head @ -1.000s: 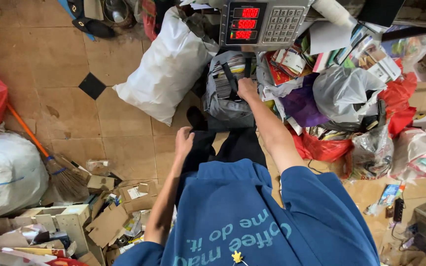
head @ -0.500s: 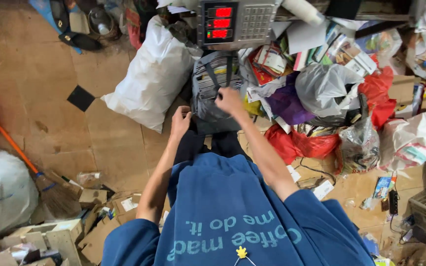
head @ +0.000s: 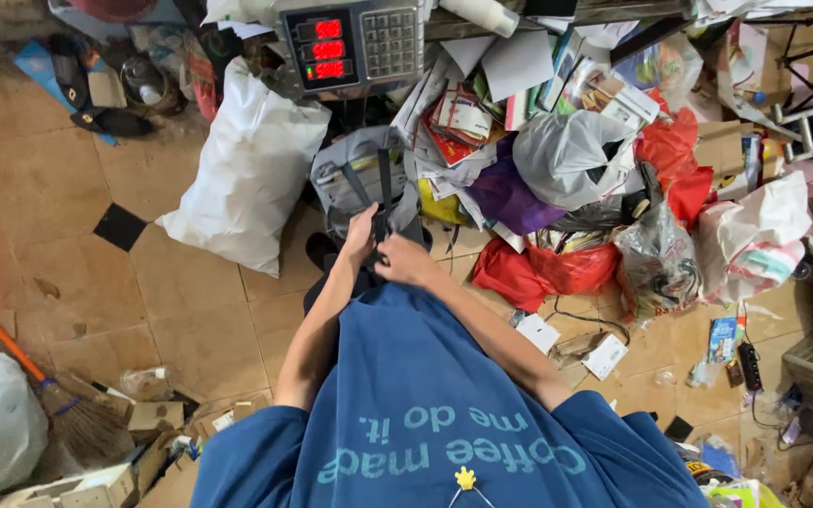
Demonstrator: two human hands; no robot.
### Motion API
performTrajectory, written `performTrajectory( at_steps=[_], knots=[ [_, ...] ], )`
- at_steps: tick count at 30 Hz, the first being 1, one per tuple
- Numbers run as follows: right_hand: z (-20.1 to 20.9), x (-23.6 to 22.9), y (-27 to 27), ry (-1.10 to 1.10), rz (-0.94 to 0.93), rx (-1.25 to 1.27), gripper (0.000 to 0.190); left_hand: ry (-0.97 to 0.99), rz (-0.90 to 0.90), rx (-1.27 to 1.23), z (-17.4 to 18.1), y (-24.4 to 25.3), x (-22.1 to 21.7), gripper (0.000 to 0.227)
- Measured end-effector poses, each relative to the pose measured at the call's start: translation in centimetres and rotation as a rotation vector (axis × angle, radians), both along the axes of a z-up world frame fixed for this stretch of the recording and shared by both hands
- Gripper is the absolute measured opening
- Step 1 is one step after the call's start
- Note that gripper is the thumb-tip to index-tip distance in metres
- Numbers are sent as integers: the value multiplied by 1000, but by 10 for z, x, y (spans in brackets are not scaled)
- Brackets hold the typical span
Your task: The person writes in a notebook, then places a white sack and a gray bag onto a digital scale. They operate the scale's keypad, record the results in the notebook, and handle a stack of papers.
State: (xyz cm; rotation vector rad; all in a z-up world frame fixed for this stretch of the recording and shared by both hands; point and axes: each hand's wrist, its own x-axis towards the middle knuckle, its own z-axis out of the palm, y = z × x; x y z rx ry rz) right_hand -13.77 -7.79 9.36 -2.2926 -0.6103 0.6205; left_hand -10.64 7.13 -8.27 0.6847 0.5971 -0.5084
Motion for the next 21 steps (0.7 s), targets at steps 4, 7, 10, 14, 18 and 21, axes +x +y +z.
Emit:
performTrajectory(
  at_steps=[4,7,10,14,18,21],
  knots=[
    [0,-16,-18,-3,127,-34,32,331,-82,-51,6,-12,-5,34],
    [0,-23,-20,-10,195,-43,31,523,-160,-229,-48,-18,-5,41],
    [-3,-36,-18,-46,195,-1,29,387,-191,-178,-65,-29,-9,31],
    [-19,-45,-15,-27,179,-3,26,231,-257,314,-60,-40,-12,32],
    [-61,-50,-12,70,172,33,28,101,-373,643,-56,-36,-17,49],
    [-30,-23,-16,268,94,80,30,34,-302,530,-12,-33,-21,59]
  ],
)
